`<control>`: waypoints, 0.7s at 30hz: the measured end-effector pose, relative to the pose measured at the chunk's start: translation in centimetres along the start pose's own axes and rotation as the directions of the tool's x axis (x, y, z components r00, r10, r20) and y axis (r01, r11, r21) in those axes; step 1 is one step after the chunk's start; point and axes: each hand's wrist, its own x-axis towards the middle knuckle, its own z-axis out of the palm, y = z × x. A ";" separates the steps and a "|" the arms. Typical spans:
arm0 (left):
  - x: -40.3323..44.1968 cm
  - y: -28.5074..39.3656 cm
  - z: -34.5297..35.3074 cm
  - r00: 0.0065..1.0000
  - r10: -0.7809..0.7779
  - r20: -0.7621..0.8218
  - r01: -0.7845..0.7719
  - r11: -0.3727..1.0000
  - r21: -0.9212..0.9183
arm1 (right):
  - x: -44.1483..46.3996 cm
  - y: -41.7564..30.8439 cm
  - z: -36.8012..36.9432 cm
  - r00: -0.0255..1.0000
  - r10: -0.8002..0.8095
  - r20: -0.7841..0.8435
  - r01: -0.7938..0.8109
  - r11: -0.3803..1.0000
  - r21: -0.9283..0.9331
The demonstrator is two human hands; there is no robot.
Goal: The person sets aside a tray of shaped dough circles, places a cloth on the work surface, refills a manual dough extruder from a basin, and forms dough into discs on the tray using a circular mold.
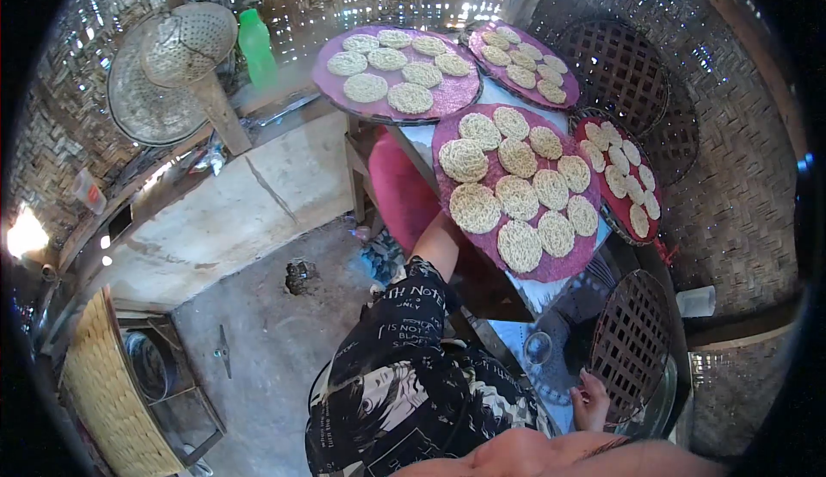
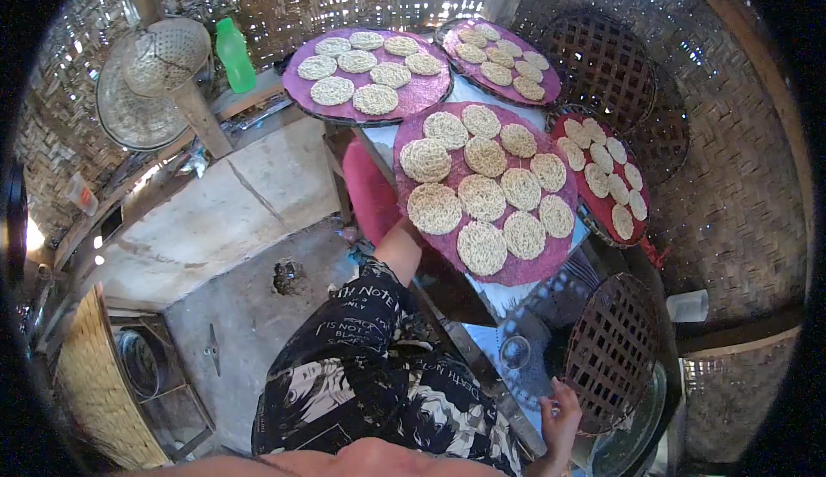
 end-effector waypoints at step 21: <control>-0.9 2.4 -1.5 0.679 0.691 -0.250 -0.733 0.660 -0.167 | 1.3 -3.6 3.6 0.988 0.058 0.142 -0.046 0.995 -0.086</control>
